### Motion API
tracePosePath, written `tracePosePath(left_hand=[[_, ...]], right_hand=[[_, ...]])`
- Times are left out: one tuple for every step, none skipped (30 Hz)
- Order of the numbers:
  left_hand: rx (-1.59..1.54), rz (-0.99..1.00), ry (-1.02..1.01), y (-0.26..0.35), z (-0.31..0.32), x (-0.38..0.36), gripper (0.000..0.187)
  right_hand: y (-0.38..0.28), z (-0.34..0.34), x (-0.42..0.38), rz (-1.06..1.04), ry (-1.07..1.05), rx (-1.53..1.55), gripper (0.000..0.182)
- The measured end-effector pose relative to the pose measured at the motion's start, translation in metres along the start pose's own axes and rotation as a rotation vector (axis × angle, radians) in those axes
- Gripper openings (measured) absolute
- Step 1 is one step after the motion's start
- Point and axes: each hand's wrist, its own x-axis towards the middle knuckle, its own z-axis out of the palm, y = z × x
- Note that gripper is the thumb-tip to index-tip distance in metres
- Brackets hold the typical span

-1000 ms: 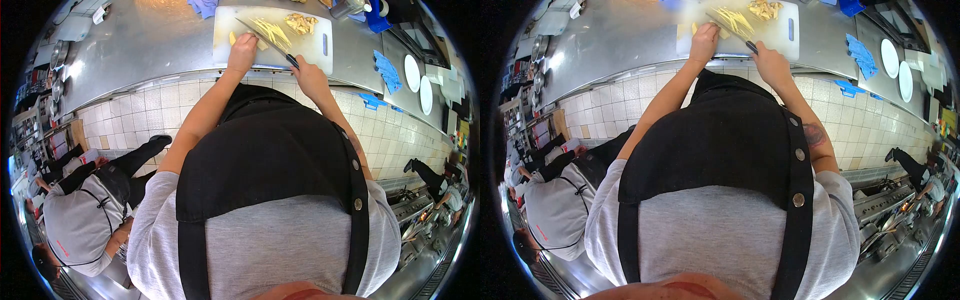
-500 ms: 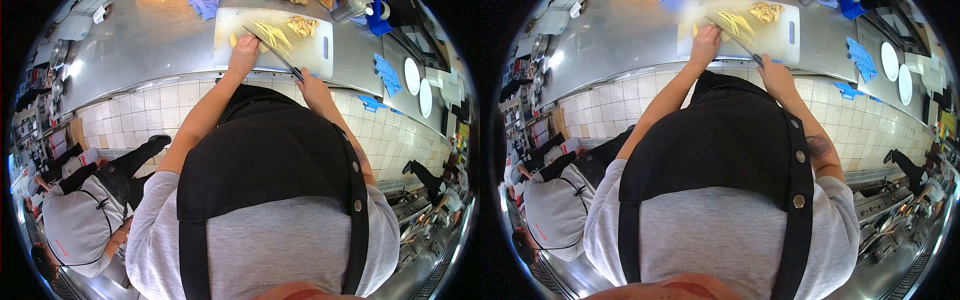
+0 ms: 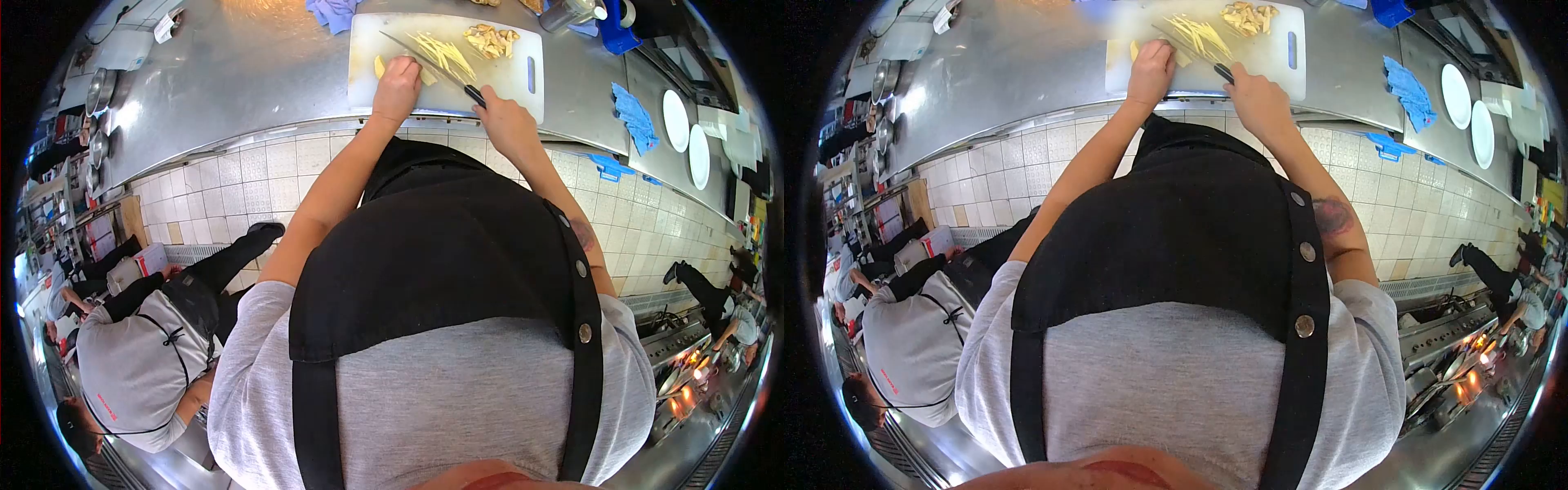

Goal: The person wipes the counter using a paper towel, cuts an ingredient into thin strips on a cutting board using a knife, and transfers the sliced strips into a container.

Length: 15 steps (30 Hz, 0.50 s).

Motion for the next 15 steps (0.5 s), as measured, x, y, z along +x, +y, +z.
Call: tracePosePath(left_hand=[[0.003,-0.004,-0.001,0.001,0.000,0.000,0.013],[0.007,-0.007,-0.002,0.001,0.000,0.000,0.013],[0.012,-0.010,-0.002,0.001,-0.001,0.000,0.013],[0.009,-0.009,0.003,0.001,-0.001,0.001,0.013],[0.004,-0.008,0.007,0.001,-0.001,0.001,0.014],[-0.001,-0.006,0.009,0.001,0.000,0.001,0.014],[-0.003,-0.007,0.012,0.001,0.000,0.001,0.014],[-0.006,-0.006,0.014,0.000,0.000,0.001,0.014],[-0.010,-0.004,0.017,0.000,0.000,0.001,0.014],[-0.016,-0.005,0.021,0.001,0.000,0.002,0.013],[-0.022,-0.007,0.026,0.002,0.000,0.003,0.013],[-0.025,-0.010,0.032,0.003,0.000,0.002,0.013],[-0.027,-0.007,0.037,0.003,0.000,0.002,0.013],[-0.029,-0.002,0.044,0.003,0.000,0.002,0.012],[-0.031,0.004,0.049,0.003,0.000,0.003,0.012]], right_hand=[[0.002,-0.003,-0.007,-0.001,-0.017,-0.003,0.027],[0.004,-0.005,-0.014,-0.002,-0.034,-0.006,0.026],[0.004,-0.006,-0.020,0.011,-0.037,0.009,0.026],[0.004,-0.006,-0.026,0.025,-0.041,0.023,0.026],[0.006,-0.006,-0.029,0.040,-0.044,0.038,0.026],[0.007,-0.005,-0.030,0.035,-0.050,0.049,0.026],[0.009,-0.003,-0.032,0.030,-0.056,0.061,0.026],[0.010,0.000,-0.033,0.028,-0.060,0.074,0.026],[0.012,0.008,-0.030,0.028,-0.058,0.085,0.026],[0.014,0.019,-0.022,0.027,-0.056,0.095,0.026],[0.016,0.029,-0.014,0.026,-0.054,0.105,0.026],[0.014,0.033,-0.008,0.022,-0.045,0.103,0.026],[0.011,0.036,-0.002,0.017,-0.035,0.102,0.025],[0.009,0.038,0.005,0.011,-0.023,0.100,0.025],[0.007,0.039,0.012,-0.012,-0.009,0.099,0.026]])
